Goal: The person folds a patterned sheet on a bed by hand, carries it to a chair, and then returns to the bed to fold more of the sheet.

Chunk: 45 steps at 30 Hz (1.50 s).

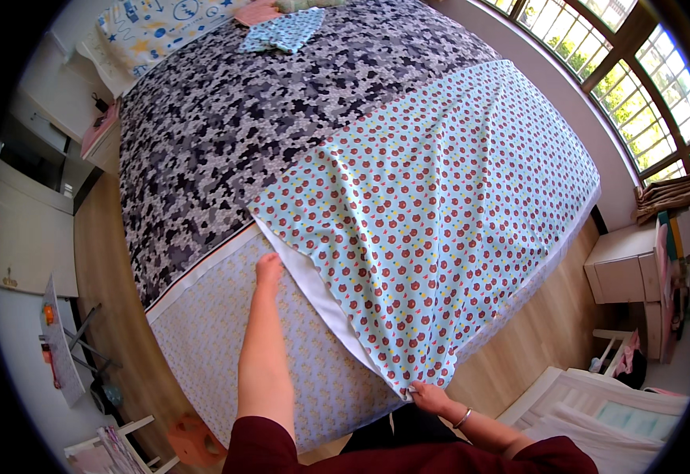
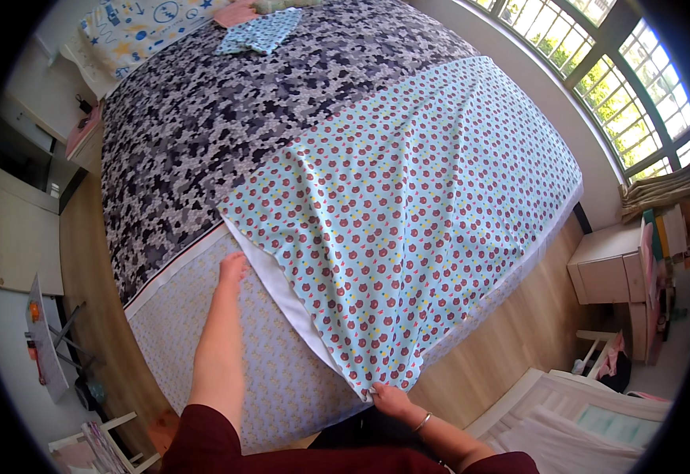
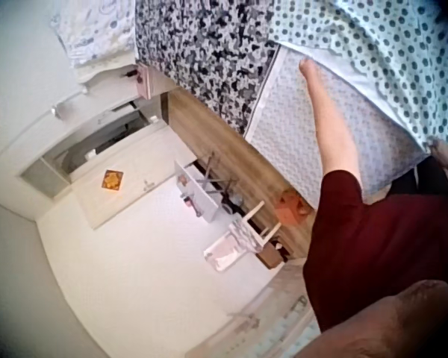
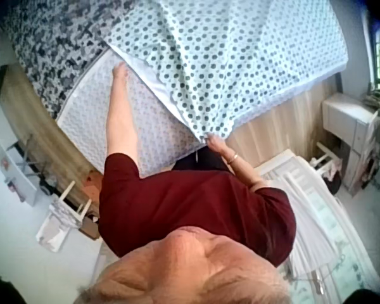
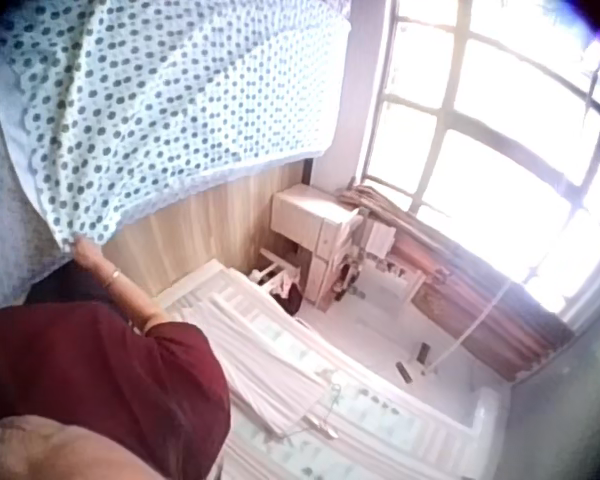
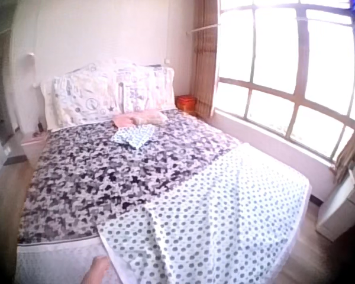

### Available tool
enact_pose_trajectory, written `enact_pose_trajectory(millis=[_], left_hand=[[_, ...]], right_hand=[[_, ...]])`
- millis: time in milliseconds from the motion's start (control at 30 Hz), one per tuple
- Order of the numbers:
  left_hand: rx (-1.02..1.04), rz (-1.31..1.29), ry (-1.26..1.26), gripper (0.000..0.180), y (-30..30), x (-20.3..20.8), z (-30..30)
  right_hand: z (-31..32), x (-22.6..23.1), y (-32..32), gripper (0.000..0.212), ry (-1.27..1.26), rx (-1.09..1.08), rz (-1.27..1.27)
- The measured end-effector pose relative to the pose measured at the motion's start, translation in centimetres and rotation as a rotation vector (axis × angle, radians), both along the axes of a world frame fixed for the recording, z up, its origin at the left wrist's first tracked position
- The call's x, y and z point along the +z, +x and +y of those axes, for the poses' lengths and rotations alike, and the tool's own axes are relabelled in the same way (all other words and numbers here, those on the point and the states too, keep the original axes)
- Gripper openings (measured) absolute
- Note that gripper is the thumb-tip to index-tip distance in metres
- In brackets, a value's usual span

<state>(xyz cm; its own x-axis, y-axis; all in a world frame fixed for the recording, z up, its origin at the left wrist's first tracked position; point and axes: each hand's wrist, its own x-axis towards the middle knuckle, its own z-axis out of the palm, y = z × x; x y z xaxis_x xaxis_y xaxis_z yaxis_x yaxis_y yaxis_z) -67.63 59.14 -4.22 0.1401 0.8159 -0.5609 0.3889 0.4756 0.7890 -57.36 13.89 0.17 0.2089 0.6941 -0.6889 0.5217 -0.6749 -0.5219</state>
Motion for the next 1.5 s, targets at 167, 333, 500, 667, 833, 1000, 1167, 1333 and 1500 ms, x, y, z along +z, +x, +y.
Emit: enact_pose_trajectory(millis=[167,333,500,667,833,1000,1167,1333,1500], left_hand=[[0.092,0.076,0.267,0.031,-1.1,-8.9,8.1],[0.052,0.393,0.141,0.037,4.9,-7.8,9.8],[0.161,0.481,0.163,0.043,4.6,-9.2,12.2],[0.476,-0.147,-0.009,0.034,3.9,-10.3,14.3],[0.542,-0.365,-0.124,0.035,4.1,-10.3,15.2],[0.442,-0.351,-0.164,0.031,4.7,-9.4,15.3],[0.397,-0.266,0.055,0.03,3.4,-8.1,15.4],[0.464,-0.106,0.356,0.038,2.4,-3.0,16.9],[0.532,-0.039,0.415,0.032,1.3,2.2,15.9]], right_hand=[[0.4,-2.0,0.3,0.021,-0.076,0.056,0.043],[0.4,-2.8,0.6,0.02,-0.076,-0.015,0.09],[0.5,-3.5,0.7,0.017,-0.037,-0.008,0.106],[0.1,-4.2,0.5,0.016,-0.009,-0.042,0.061],[0.1,-4.6,0.4,0.017,-0.023,-0.053,0.022],[0.0,-4.7,0.4,0.017,-0.056,-0.052,0.013],[-0.4,-5.2,0.5,0.019,-0.06,-0.022,0.095],[-1.2,-3.9,1.5,0.026,0.005,0.014,0.533],[-1.9,-1.4,2.8,0.028,0.035,0.159,0.678]])
